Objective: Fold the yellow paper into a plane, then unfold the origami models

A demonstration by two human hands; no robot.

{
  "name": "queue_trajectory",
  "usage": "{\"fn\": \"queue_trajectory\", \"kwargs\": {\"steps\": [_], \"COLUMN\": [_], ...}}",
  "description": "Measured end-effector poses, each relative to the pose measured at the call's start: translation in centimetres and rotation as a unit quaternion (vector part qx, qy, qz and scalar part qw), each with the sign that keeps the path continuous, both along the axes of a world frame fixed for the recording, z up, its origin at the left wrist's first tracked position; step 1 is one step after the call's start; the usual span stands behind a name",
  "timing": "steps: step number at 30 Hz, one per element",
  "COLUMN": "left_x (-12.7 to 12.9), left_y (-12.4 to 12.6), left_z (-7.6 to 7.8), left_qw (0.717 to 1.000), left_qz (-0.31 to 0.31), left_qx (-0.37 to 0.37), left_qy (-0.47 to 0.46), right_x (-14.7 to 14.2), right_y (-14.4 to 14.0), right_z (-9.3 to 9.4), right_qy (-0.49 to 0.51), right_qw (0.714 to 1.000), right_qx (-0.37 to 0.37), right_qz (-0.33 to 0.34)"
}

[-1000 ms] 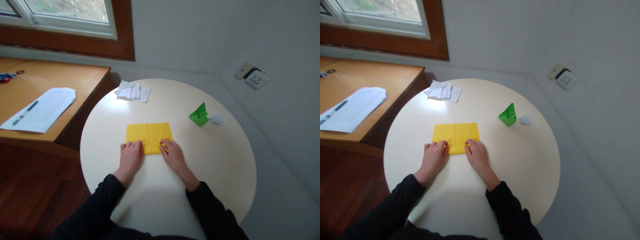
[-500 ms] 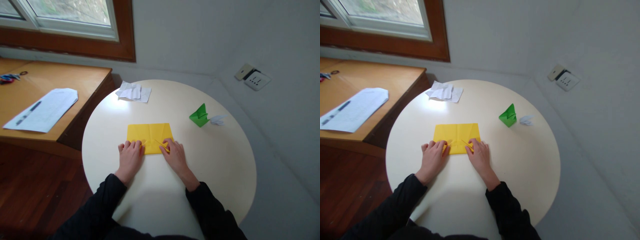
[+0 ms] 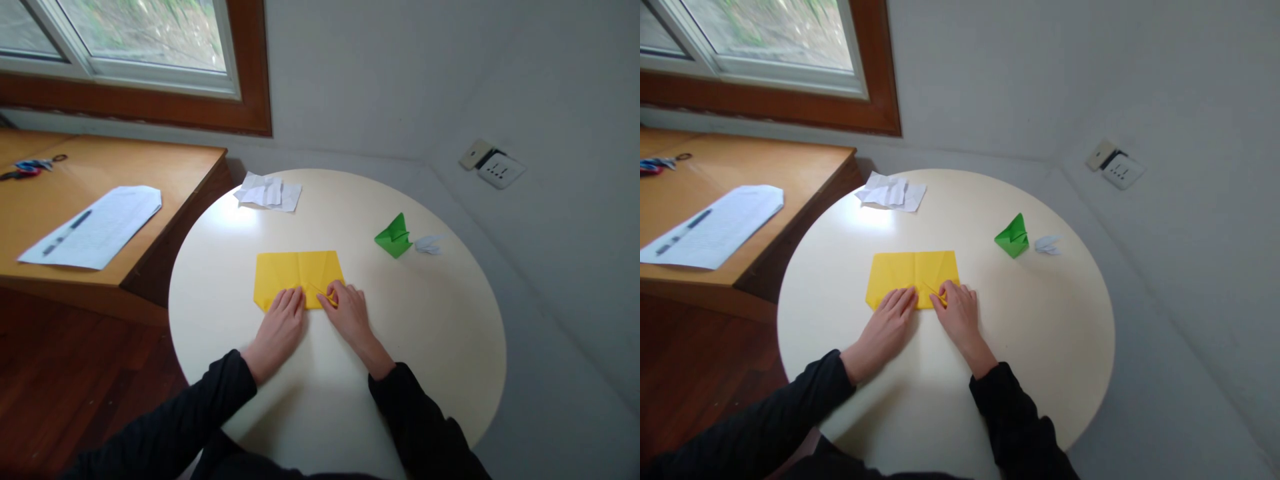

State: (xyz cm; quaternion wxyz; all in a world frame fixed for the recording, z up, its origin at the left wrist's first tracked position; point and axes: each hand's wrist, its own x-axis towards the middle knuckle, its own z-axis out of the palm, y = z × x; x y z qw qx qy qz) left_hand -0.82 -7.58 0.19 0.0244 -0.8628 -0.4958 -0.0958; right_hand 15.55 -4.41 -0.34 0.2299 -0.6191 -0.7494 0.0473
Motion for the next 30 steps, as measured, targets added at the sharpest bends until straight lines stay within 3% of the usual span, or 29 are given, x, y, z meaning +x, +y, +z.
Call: {"fn": "queue_trajectory", "kwargs": {"steps": [7, 30], "left_x": [1.4, 1.4], "left_y": [-2.4, -2.5], "left_z": [-1.0, -0.7], "left_qw": [0.998, 0.998], "left_qz": [0.038, 0.042], "left_qx": [0.044, 0.037], "left_qy": [-0.001, -0.022], "right_x": [-0.1, 0.0], "right_y": [-0.3, -0.4], "right_z": [0.2, 0.1], "right_qy": [-0.011, -0.017], "right_qw": [1.0, 1.0], "right_qx": [-0.014, 0.02], "right_qz": [-0.004, -0.002]}}
